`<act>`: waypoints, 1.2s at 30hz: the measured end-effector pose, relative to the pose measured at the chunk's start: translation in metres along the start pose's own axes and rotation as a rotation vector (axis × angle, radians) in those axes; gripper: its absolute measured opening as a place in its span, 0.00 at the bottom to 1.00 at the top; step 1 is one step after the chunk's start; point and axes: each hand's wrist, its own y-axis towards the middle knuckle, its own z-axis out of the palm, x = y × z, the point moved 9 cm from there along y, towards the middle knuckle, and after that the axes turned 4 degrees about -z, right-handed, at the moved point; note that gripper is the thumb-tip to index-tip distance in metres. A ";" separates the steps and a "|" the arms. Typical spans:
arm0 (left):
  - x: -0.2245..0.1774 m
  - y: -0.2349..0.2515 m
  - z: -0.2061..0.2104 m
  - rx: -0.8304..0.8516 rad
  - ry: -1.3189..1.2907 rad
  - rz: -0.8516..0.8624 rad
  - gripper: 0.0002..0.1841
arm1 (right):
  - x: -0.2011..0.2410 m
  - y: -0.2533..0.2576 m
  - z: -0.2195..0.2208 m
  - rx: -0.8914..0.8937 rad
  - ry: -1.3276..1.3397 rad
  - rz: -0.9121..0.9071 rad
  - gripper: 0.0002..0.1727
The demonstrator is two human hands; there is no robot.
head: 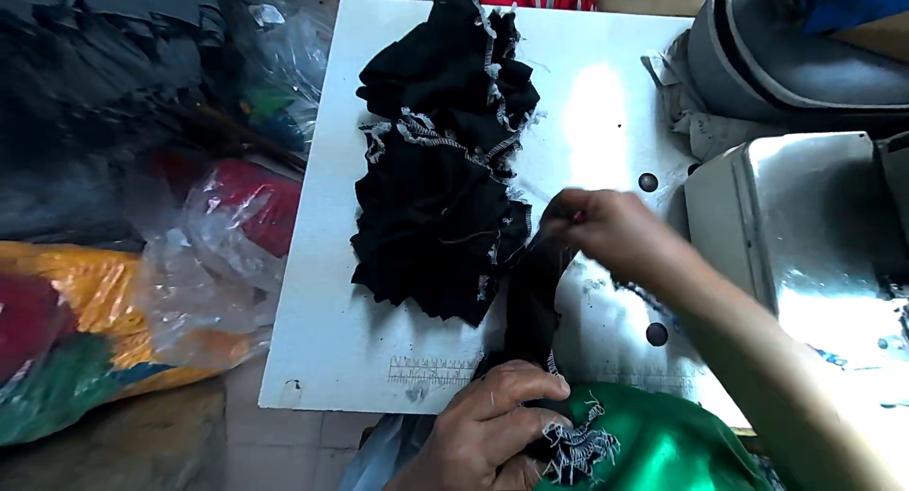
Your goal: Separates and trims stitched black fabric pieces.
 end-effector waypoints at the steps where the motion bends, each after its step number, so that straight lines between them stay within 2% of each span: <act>1: -0.002 0.000 -0.001 -0.006 -0.003 0.003 0.17 | -0.002 0.002 -0.019 -0.058 0.030 0.038 0.07; 3: -0.006 0.002 -0.004 -0.016 -0.015 0.012 0.16 | -0.007 -0.001 -0.060 -0.257 0.037 0.059 0.06; 5: -0.011 0.003 -0.006 -0.016 -0.024 0.031 0.15 | -0.009 -0.012 -0.097 -0.429 -0.116 0.078 0.07; 6: -0.013 0.003 -0.007 -0.011 -0.030 0.039 0.14 | -0.010 -0.016 -0.107 -0.454 -0.217 0.104 0.08; 9: -0.018 0.003 -0.003 0.014 -0.029 0.046 0.12 | -0.017 -0.022 -0.102 -0.353 -0.483 0.156 0.10; 11: -0.018 0.003 0.000 0.029 -0.022 0.052 0.12 | -0.018 -0.029 -0.094 -0.316 -0.566 0.169 0.11; 13: -0.017 0.002 0.003 0.054 -0.022 0.035 0.13 | -0.002 -0.038 -0.091 -0.333 -0.522 0.064 0.18; 15: -0.017 0.002 0.007 0.088 -0.022 0.015 0.14 | 0.028 -0.050 -0.084 -0.391 -0.471 -0.137 0.12; 18: -0.020 0.006 0.010 0.116 0.014 -0.014 0.14 | 0.063 -0.059 -0.043 -0.240 -0.296 -0.332 0.01; 20: -0.022 0.008 0.010 0.124 0.050 -0.026 0.15 | 0.065 -0.061 -0.002 -0.035 -0.289 -0.348 0.05; 22: -0.022 0.006 0.009 0.122 0.050 -0.021 0.15 | 0.050 -0.063 0.028 0.164 -0.356 -0.275 0.05; 25: -0.020 0.000 0.006 0.112 0.020 -0.011 0.14 | 0.026 -0.064 0.034 0.198 -0.433 -0.246 0.12; 27: -0.020 -0.003 0.004 0.090 0.006 -0.006 0.13 | 0.015 -0.064 0.036 0.181 -0.442 -0.261 0.15; 29: -0.020 -0.003 0.002 0.067 -0.001 0.000 0.14 | 0.011 -0.061 0.042 0.131 -0.342 -0.291 0.17; 32: -0.020 -0.001 -0.003 0.045 0.023 -0.004 0.15 | 0.011 -0.056 0.045 -0.037 -0.213 -0.341 0.11; 36: -0.015 -0.004 -0.021 -0.069 0.101 -0.059 0.15 | 0.022 -0.059 0.006 -0.276 -0.217 -0.328 0.10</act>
